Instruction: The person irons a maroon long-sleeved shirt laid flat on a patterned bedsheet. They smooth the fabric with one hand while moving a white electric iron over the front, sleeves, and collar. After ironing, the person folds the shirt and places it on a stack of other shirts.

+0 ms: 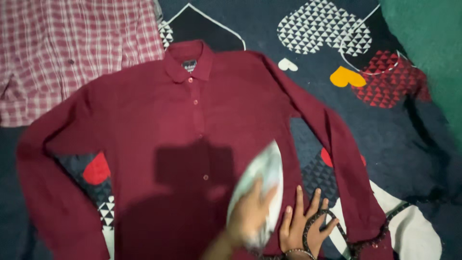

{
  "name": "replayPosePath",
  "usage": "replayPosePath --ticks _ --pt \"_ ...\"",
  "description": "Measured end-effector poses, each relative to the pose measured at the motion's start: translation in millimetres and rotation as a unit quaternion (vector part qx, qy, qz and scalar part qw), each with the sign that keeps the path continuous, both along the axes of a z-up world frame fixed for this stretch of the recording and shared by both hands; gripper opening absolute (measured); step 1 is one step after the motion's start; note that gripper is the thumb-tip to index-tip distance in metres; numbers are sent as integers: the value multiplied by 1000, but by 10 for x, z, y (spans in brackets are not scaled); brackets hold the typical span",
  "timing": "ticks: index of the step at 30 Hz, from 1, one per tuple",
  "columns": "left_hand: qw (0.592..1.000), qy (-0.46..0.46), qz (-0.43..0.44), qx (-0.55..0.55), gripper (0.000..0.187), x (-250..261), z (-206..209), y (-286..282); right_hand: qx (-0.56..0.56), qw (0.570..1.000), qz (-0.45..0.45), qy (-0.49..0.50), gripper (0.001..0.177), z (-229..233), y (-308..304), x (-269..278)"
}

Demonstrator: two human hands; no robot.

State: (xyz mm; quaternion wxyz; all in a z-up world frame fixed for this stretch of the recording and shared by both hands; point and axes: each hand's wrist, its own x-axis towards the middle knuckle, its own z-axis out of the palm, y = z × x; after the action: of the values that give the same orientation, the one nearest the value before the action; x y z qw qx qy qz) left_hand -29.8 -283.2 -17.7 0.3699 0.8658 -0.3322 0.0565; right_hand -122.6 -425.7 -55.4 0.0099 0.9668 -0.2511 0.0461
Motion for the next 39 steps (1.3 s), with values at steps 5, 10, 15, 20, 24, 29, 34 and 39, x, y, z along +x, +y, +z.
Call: replayPosePath --ticks 5,10,15,20,24,29,34,39 --pt "868 481 111 -49 40 -163 364 -7 25 999 13 -18 61 -50 -60 -82" --pt "885 430 123 -133 48 957 345 -353 34 999 10 -31 60 -33 -9 -41" --pt "905 370 196 -70 47 792 181 -426 32 999 10 -30 61 -24 -20 -54" --pt "997 52 21 48 44 -597 285 254 35 999 18 -35 62 -59 -35 -78" --pt "837 506 209 24 49 -1013 414 271 24 999 12 -26 62 -122 -64 -73" --pt "920 318 218 -68 55 -424 517 82 -24 999 34 15 68 -105 -120 -106" --pt "889 407 193 -80 57 -105 495 -110 76 993 6 90 65 24 -437 -807" --pt "811 565 142 -49 69 -1394 462 -156 105 994 -20 26 33 241 -798 -1707"
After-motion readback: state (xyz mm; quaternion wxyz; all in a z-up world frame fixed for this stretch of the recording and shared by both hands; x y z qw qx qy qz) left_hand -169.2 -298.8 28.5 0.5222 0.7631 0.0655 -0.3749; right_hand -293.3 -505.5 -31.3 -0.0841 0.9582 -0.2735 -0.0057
